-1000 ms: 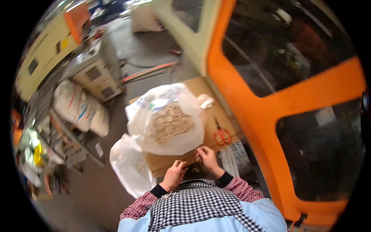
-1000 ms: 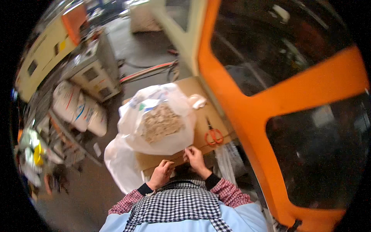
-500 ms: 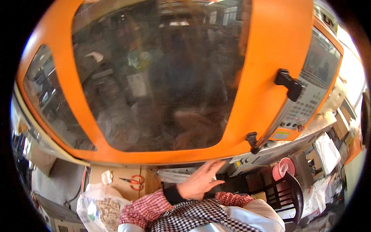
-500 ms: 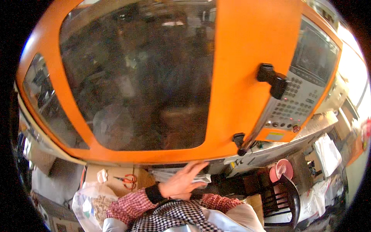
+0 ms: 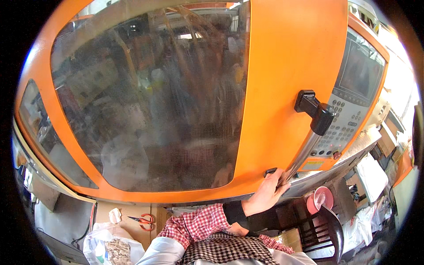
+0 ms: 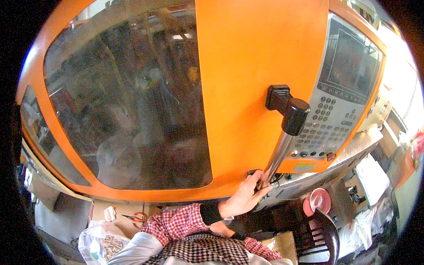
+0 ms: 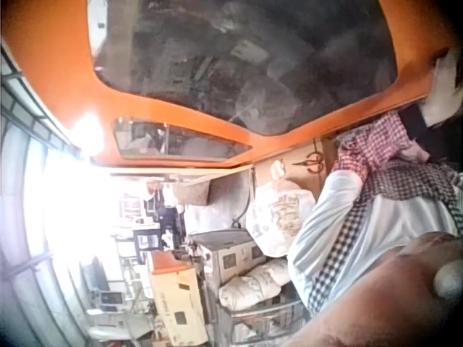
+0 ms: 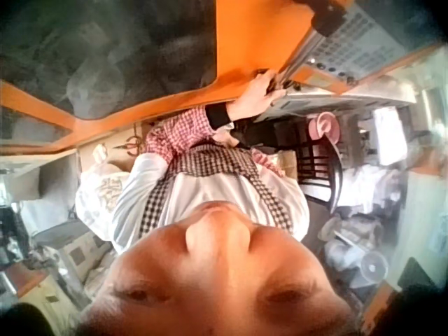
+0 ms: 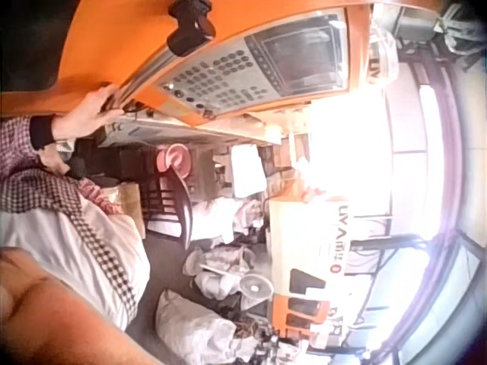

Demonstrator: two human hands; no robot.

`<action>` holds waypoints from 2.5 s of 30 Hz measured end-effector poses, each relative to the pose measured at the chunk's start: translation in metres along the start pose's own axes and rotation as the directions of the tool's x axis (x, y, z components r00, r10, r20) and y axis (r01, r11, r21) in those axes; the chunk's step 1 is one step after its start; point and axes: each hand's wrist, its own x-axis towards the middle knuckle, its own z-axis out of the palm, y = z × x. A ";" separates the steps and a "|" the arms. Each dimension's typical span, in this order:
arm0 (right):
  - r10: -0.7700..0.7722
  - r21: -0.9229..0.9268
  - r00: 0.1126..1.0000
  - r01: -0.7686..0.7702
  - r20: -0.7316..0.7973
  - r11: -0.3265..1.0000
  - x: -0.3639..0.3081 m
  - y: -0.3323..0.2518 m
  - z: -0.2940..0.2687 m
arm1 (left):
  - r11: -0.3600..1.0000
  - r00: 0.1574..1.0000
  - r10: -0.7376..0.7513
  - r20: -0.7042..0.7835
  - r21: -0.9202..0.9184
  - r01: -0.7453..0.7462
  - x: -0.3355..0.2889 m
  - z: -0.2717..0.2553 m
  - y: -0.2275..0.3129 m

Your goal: The person repeatedly picks small white plastic components from a bag, separates them by hand, and places them into a machine's internal compartment. The person also uses scissors to trim excess material from the components before loading them into the machine.

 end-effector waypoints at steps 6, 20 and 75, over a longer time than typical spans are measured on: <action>-0.046 -0.028 0.999 0.046 -0.003 0.999 0.012 0.001 0.002 | 0.996 0.996 -0.066 -0.056 0.048 0.069 -0.036 -0.032 -0.005; -0.092 -0.442 0.989 0.133 0.112 0.887 0.052 -0.051 0.007 | 0.932 0.886 -0.104 -0.452 0.267 0.246 -0.156 -0.171 0.028; -0.494 -0.958 0.867 0.196 0.071 0.208 0.152 -0.161 -0.131 | 0.194 0.588 -0.808 -0.041 -0.961 0.200 -0.077 -0.172 -0.204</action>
